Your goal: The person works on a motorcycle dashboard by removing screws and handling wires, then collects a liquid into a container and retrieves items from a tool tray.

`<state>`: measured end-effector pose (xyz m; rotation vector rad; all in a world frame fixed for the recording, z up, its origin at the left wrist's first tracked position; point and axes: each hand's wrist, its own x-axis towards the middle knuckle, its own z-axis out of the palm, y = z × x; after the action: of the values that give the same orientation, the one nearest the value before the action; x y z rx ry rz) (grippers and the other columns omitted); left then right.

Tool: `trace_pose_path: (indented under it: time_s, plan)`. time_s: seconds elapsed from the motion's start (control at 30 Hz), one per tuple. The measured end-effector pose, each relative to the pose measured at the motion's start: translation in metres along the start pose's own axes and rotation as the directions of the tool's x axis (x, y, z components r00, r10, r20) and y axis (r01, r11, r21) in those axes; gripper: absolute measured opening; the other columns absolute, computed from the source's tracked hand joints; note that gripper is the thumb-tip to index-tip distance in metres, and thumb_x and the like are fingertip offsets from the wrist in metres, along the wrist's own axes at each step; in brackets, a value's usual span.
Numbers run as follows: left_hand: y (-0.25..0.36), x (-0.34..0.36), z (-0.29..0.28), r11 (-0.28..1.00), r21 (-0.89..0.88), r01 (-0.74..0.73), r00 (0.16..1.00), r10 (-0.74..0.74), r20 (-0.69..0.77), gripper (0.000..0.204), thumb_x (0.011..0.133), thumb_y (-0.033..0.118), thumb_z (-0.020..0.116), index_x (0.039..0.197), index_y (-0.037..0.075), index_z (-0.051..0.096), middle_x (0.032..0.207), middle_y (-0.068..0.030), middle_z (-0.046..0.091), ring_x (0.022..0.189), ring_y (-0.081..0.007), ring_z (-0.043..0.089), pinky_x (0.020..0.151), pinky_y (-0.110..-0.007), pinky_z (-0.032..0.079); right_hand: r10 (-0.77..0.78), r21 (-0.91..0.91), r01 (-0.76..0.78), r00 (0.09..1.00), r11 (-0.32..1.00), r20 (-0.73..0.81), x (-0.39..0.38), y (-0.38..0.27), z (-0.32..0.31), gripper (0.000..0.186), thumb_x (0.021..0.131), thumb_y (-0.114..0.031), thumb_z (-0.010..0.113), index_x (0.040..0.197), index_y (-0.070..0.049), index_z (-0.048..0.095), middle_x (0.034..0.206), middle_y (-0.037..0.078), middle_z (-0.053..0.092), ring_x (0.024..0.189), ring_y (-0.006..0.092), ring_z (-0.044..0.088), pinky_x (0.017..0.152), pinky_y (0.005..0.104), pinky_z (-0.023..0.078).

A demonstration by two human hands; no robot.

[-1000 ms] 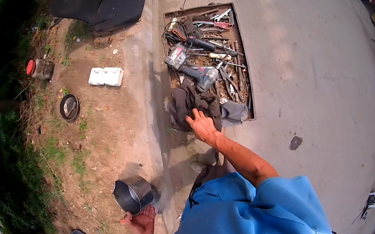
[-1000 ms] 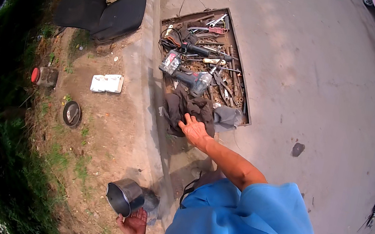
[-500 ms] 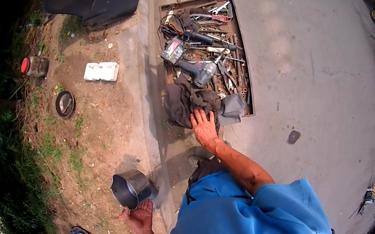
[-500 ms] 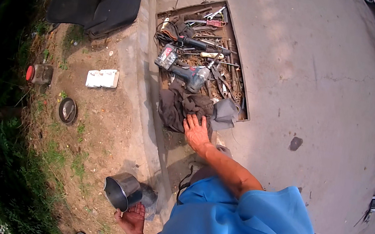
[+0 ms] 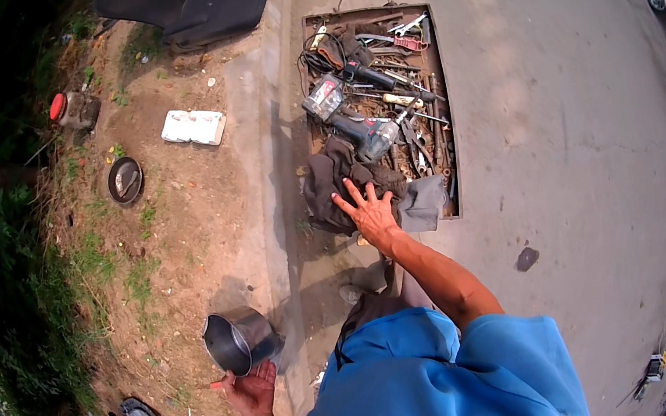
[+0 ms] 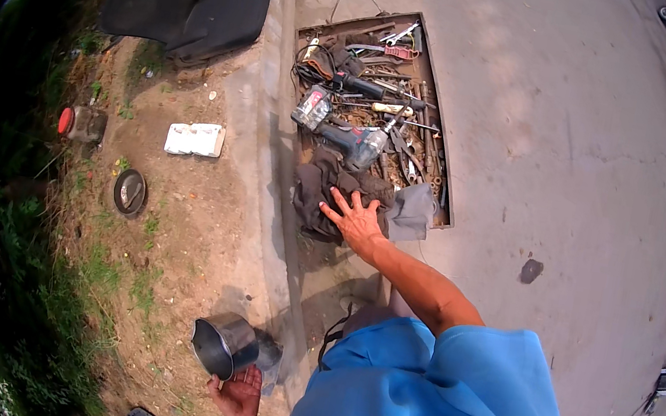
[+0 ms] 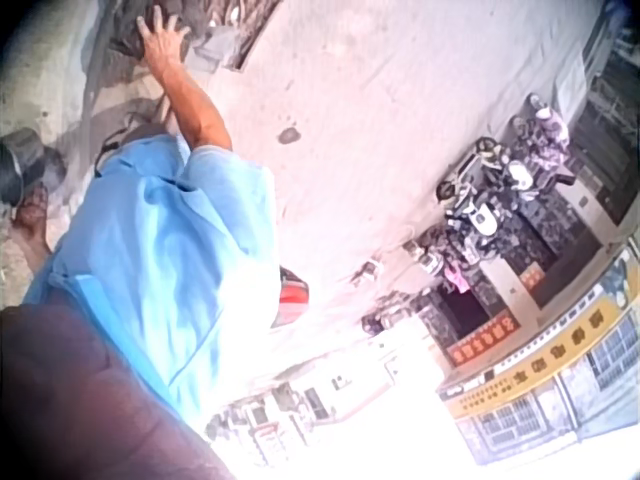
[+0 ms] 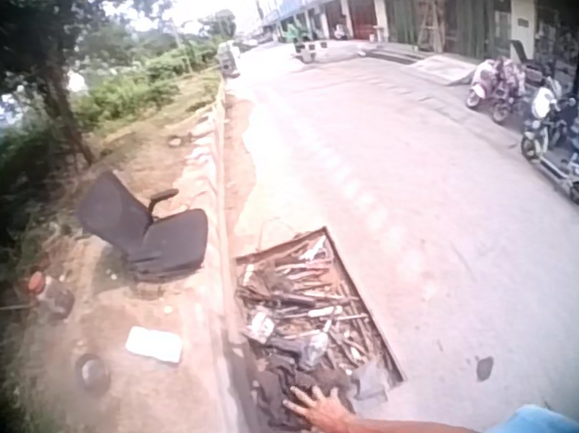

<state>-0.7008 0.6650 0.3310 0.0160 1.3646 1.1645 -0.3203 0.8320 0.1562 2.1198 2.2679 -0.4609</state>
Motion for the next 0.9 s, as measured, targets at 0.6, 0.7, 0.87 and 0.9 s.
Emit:
trace_pose_path:
  time_s: [0.6,0.7,0.87,0.9]
  plan:
    - [-0.006,-0.006,-0.003,0.999,-0.032,-0.027,0.998,0.028,0.05,0.074,0.075,0.048,0.07,0.134,0.009,0.049,0.129,-0.0177,0.052,0.114,-0.035,0.053,0.098,-0.049,0.043,0.296,0.741,0.12,0.866,0.661,-0.404,-0.039,0.063,-0.045,0.049,0.065,0.004,0.068,0.112,-0.006,0.058,0.106,0.011,0.056,0.105,0.0338,0.056,0.091,0.0408,0.048]
    - [-0.004,-0.001,-0.001,0.998,-0.057,0.004,0.998,0.0,0.06,0.075,0.075,0.048,0.07,0.136,0.01,0.049,0.13,-0.0172,0.052,0.115,-0.0349,0.051,0.1,-0.049,0.042,0.582,0.895,0.14,0.715,0.423,-0.387,-0.054,0.1,-0.05,0.044,0.071,0.003,0.074,0.112,-0.003,0.059,0.106,0.007,0.061,0.101,0.0229,0.06,0.091,0.0341,0.048]
    - [-0.004,0.002,-0.008,0.998,-0.064,0.007,0.998,-0.003,0.068,0.072,0.076,0.048,0.069,0.134,0.01,0.05,0.13,-0.0177,0.052,0.115,-0.0355,0.05,0.101,-0.048,0.04,0.79,0.885,0.423,0.602,-0.196,-0.112,-0.062,0.133,-0.07,0.041,0.08,0.002,0.075,0.118,0.0,0.061,0.112,0.007,0.067,0.1,0.0165,0.063,0.093,0.0325,0.05]
    - [-0.003,0.0,-0.005,0.997,-0.082,-0.002,0.999,0.006,0.052,0.072,0.076,0.046,0.07,0.135,0.01,0.049,0.128,-0.0163,0.055,0.112,-0.0354,0.055,0.096,-0.048,0.045,0.805,0.87,0.448,0.583,-0.206,-0.11,-0.061,0.136,-0.073,0.041,0.08,0.003,0.074,0.119,0.0,0.061,0.113,0.008,0.067,0.1,0.0172,0.063,0.093,0.0328,0.05]
